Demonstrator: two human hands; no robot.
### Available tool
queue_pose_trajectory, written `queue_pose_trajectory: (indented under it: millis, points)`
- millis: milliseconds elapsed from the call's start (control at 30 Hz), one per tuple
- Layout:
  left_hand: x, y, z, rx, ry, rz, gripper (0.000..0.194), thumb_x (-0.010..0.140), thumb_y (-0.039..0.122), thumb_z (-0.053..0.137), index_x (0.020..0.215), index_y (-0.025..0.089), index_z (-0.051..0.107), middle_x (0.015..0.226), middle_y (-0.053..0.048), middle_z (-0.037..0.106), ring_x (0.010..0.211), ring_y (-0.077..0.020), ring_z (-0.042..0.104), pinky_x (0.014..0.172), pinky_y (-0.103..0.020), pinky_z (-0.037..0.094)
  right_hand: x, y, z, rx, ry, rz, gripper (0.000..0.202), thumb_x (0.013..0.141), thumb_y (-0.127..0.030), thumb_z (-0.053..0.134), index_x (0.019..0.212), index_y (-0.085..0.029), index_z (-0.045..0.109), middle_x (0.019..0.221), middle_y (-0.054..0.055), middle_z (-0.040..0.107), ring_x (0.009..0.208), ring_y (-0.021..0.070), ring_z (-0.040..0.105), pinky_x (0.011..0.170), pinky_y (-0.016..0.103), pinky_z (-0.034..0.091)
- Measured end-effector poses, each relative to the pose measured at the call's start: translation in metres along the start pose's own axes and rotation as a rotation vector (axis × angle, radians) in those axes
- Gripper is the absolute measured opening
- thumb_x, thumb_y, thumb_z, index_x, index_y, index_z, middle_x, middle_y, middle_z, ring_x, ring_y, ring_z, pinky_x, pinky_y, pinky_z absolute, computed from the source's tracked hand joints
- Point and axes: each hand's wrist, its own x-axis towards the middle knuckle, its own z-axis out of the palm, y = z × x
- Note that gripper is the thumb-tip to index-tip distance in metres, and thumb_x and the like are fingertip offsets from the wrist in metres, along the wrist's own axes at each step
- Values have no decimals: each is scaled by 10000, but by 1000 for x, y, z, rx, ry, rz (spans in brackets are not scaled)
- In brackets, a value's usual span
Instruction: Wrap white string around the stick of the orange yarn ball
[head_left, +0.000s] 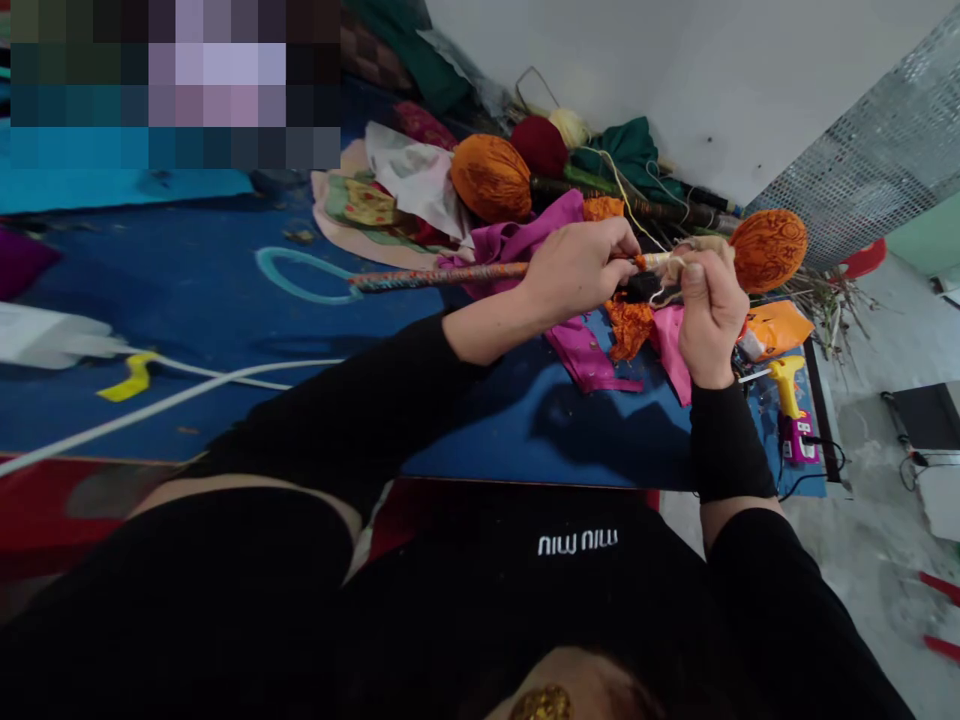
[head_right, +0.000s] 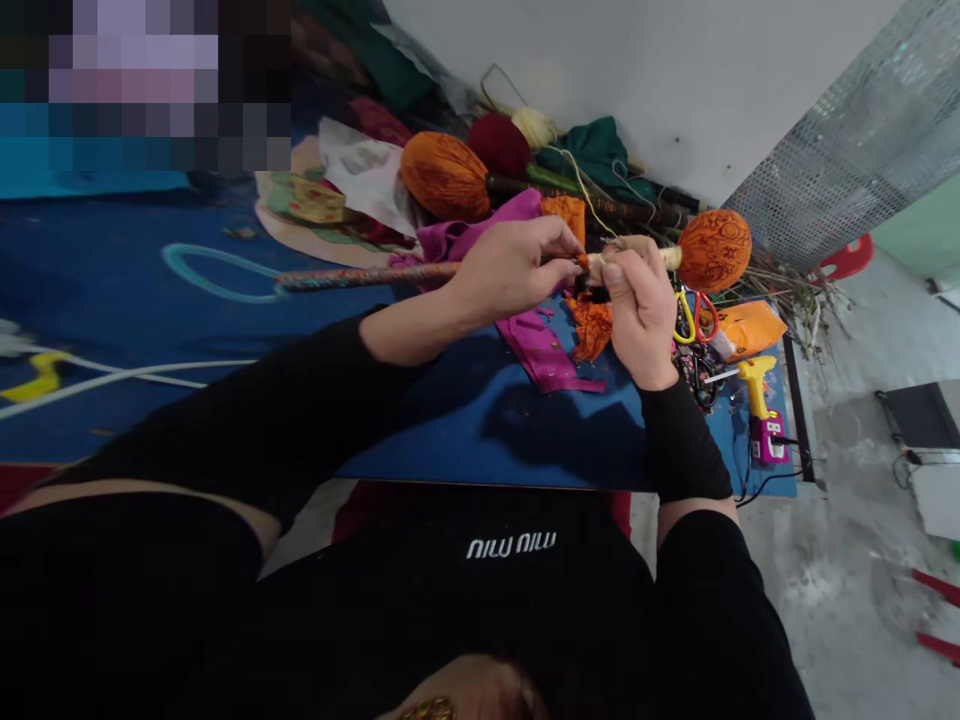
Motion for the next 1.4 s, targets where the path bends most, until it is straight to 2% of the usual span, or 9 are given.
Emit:
queue_pose_trajectory:
  millis: [267,533,733,900,1100,1200,1267,1333,1400]
  points:
    - [-10,17,-2,322,-65,0,247,947,209,637,1159,198,763,998,-108,813,964,-328,776,899,-413,563,8,15,0,22,-13,31,558,1107,-699,442,831,-270,668,944,47,720,1029,213,666,1023,454,612]
    - [-13,35,-2,507,-156,51,314,1023,202,564,1286,177,733,1014,-134,804,921,-322,768,792,-397,520,7,29,2,88,-66,109,550,1100,-716,444,907,-259,683,969,18,645,1031,193,677,1016,451,611]
    - [-12,30,0,600,-175,174,394,1060,176,488,1393,226,693,1022,-89,805,883,-278,734,705,-370,445,6,30,0,75,-52,131,566,1093,-719,455,883,-244,680,922,8,619,1008,180,687,975,423,635]
    - [-13,25,-1,628,-158,228,346,1083,209,473,1309,233,734,1034,-91,816,879,-259,712,698,-386,430,6,33,2,78,-81,140,560,1100,-712,446,897,-249,686,946,12,632,1026,182,688,980,421,638]
    - [-10,21,-4,591,-179,191,347,1084,233,479,1280,230,766,1109,-88,837,947,-250,732,746,-381,474,9,24,-2,82,-29,113,527,1064,-717,541,854,-252,674,914,16,697,974,186,708,967,423,638]
    - [-5,22,-18,532,-108,134,352,1029,194,564,1293,211,797,1147,-102,851,1028,-285,773,819,-396,518,13,14,-18,189,40,141,460,1033,-675,644,838,-259,658,806,-7,683,716,140,673,700,333,615]
    - [-3,23,-33,482,-4,69,346,1013,196,592,1276,199,817,1143,-112,856,1035,-299,784,846,-407,531,15,11,-35,274,19,173,379,1004,-623,722,873,-273,664,724,-41,654,483,87,526,444,279,439]
    - [0,22,-50,411,57,13,324,1033,265,608,1264,215,831,1136,-98,859,1004,-291,778,854,-406,532,18,15,-55,293,-11,199,312,967,-559,795,895,-278,678,666,-68,618,392,58,387,356,272,272]
    - [2,19,-65,394,63,-16,326,1006,251,630,1256,239,839,1083,-67,861,983,-271,760,878,-399,528,20,28,-75,267,5,216,259,950,-501,829,916,-279,700,644,-78,582,402,52,327,376,268,256]
